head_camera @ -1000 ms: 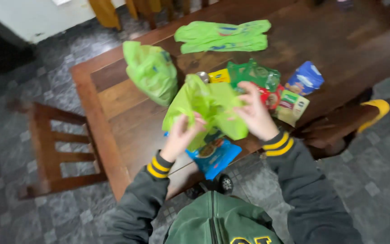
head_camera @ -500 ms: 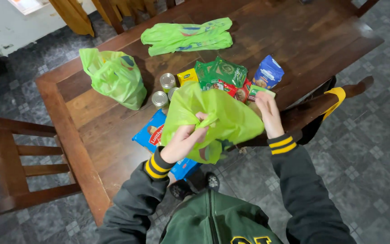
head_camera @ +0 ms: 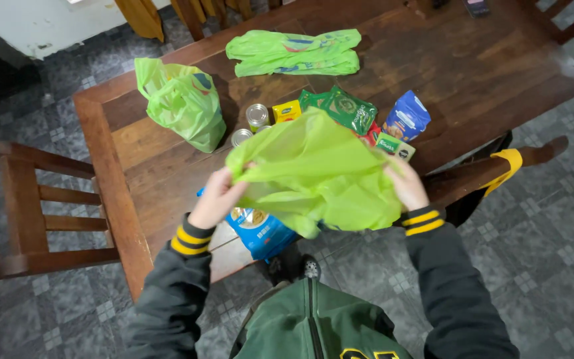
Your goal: Unpacking various grocery items from plastic bags onto a wooden table.
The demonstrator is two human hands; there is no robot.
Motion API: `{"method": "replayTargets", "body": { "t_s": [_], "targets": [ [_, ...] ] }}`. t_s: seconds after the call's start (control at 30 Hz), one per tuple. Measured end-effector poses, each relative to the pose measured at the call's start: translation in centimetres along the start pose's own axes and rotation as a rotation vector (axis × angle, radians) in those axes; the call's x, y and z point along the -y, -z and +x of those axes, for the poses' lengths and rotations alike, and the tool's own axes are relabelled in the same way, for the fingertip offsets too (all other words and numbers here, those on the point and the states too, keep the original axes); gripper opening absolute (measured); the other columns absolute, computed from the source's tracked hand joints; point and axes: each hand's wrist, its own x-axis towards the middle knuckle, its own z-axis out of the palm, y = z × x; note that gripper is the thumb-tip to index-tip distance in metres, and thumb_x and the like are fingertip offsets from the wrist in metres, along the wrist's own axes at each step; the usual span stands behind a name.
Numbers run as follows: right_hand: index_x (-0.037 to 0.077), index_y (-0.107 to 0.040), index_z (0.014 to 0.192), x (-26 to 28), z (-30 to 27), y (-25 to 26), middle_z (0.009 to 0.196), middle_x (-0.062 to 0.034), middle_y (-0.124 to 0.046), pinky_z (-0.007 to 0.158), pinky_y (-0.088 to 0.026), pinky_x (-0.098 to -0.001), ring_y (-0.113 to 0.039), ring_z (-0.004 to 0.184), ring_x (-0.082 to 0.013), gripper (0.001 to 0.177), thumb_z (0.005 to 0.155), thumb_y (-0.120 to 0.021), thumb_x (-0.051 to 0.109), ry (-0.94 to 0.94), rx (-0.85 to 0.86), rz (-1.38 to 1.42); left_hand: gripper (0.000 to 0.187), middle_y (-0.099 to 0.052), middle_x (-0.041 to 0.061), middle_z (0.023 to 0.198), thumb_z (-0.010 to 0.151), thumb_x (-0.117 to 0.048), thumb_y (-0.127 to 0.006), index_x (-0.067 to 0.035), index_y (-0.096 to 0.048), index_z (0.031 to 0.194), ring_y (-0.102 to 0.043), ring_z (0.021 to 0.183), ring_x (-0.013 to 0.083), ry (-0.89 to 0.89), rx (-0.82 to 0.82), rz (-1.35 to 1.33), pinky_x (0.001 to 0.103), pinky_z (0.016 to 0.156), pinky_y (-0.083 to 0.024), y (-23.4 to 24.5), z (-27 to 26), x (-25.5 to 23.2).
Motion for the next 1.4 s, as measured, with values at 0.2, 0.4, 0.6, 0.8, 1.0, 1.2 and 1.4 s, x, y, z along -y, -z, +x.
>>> {"method": "replayTargets", "body": {
  "t_s": [0.2,0.4,0.6,0.8,1.0,1.2,1.4],
  "targets": [
    [-0.001,-0.067,0.118,3.6,-0.2,5.5,0.106,-0.0025,-0.071,0.083,-0.052,-0.0232,-0.065,0.093,-0.0086,0.016,0.108,-0.067,0.011,-0.051,-0.269,0.212,0.046,-0.072,0.005,0.109,0.082,0.004,-0.065,0.001,-0.063,0.128,-0.065,0.099,0.01,0.116,-0.289,0.273,0.028,0.088,-0.055,7.8,-2.2,2.0],
    [-0.001,-0.068,0.121,10.8,0.0,1.6,0.113,-0.0065,-0.073,0.089,-0.051,-0.0268,-0.066,0.103,-0.0114,0.031,0.093,-0.07,0.011,-0.067,0.23,-0.058,0.037,-0.067,0.003,0.109,0.089,0.005,-0.066,0.001,-0.061,0.126,-0.063,0.101,0.0095,0.107,-0.326,0.179,0.027,0.089,-0.053,12.1,-3.9,11.2],
    [-0.002,-0.068,0.126,8.0,0.6,0.4,0.12,-0.0094,-0.072,0.099,-0.048,-0.0307,-0.062,0.112,-0.0151,0.036,0.095,-0.071,0.015,-0.272,0.516,-0.336,0.036,-0.066,0.002,0.117,0.095,0.002,-0.061,0.001,-0.058,0.13,-0.062,0.107,0.0097,0.148,-0.321,0.039,0.026,0.095,-0.05,15.4,-5.7,14.1],
    [0.002,-0.058,0.124,4.5,1.9,-0.4,0.124,-0.006,-0.062,0.103,-0.046,-0.029,-0.057,0.118,-0.0135,0.027,0.098,-0.06,0.007,-0.178,0.377,0.059,0.032,-0.065,0.002,0.116,0.098,-0.001,-0.06,0.001,-0.058,0.131,-0.06,0.107,0.01,0.201,-0.29,0.026,0.026,0.096,-0.049,16.6,-6.6,17.6],
    [0.005,-0.052,0.121,10.7,2.5,-2.9,0.117,-0.0058,-0.06,0.072,-0.058,-0.0362,-0.065,0.099,-0.0219,0.039,0.088,-0.07,-0.005,-0.203,0.225,0.195,0.041,-0.065,0.006,0.121,0.096,-0.013,-0.068,-0.001,-0.057,0.133,-0.061,0.111,0.0148,0.304,-0.274,0.056,0.031,0.097,-0.05,16.8,-6.1,19.9],
    [0.003,-0.061,0.118,14.7,1.4,-9.8,0.115,-0.0082,-0.066,0.097,-0.05,-0.0348,-0.063,0.111,-0.0197,0.04,0.082,-0.077,-0.003,0.298,0.429,-0.266,0.133,-0.034,0.028,0.159,0.047,-0.042,-0.101,-0.006,-0.033,0.154,-0.02,0.149,0.0552,-0.039,-0.141,0.923,0.065,0.115,-0.019,4.4,0.0,-2.2],
    [0.005,-0.065,0.113,18.2,0.5,-13.7,0.105,-0.0042,-0.068,0.092,-0.054,-0.0294,-0.067,0.101,-0.014,0.033,0.082,-0.074,-0.003,0.131,0.54,-0.219,0.114,-0.058,0.019,0.139,0.057,-0.024,-0.09,-0.003,-0.036,0.156,-0.056,0.132,0.036,-0.26,0.178,0.61,0.059,0.118,-0.032,-7.1,4.3,0.8]
  ]
}}
